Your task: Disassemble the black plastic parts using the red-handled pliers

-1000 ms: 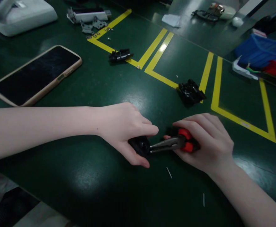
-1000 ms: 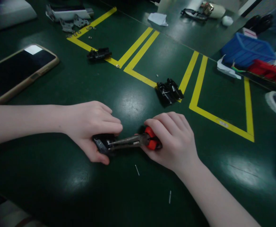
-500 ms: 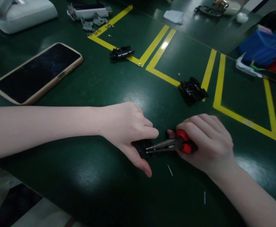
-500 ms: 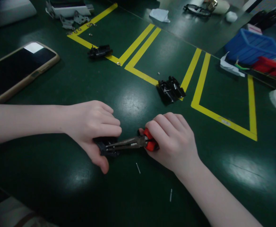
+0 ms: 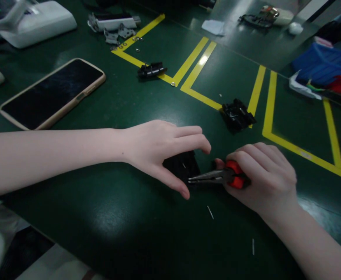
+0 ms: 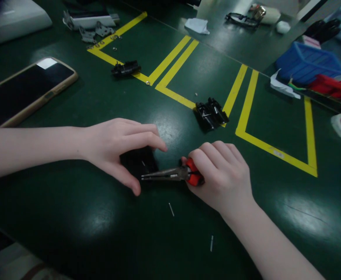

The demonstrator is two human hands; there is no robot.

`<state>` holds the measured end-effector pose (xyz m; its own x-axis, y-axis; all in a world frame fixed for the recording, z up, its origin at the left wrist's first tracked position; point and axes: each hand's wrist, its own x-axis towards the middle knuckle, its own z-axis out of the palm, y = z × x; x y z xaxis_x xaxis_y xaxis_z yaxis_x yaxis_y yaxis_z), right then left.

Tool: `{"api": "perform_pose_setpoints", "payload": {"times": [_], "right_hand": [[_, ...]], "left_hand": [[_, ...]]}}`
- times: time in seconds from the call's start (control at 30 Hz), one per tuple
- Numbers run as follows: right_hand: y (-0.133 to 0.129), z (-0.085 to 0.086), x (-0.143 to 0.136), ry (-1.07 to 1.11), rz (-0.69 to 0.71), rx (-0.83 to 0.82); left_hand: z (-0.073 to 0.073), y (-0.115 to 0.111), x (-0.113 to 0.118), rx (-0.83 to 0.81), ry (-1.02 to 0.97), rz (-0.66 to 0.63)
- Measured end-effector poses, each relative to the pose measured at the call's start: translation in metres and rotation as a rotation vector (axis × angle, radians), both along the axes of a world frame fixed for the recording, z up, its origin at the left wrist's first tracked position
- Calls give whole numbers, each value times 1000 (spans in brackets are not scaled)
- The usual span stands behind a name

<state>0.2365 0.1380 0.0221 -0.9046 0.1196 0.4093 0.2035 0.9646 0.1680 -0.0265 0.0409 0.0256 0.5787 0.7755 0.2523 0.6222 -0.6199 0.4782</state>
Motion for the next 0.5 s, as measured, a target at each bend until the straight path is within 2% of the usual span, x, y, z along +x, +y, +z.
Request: {"api": "perform_pose_setpoints", "payload": {"times": [0.13, 0.23, 0.37, 0.5], "right_hand": [[2, -1, 3, -8, -47, -40], [1, -2, 3, -4, -89, -64], [1, -4, 1, 34, -130, -106], [2, -5, 0, 98, -164, -155]], "left_hand": [[-5, -4, 6, 166, 12, 53], [-7, -8, 12, 230, 59, 167], [-8, -10, 16, 188, -45, 292], [-8, -9, 16, 156, -167, 355]]}}
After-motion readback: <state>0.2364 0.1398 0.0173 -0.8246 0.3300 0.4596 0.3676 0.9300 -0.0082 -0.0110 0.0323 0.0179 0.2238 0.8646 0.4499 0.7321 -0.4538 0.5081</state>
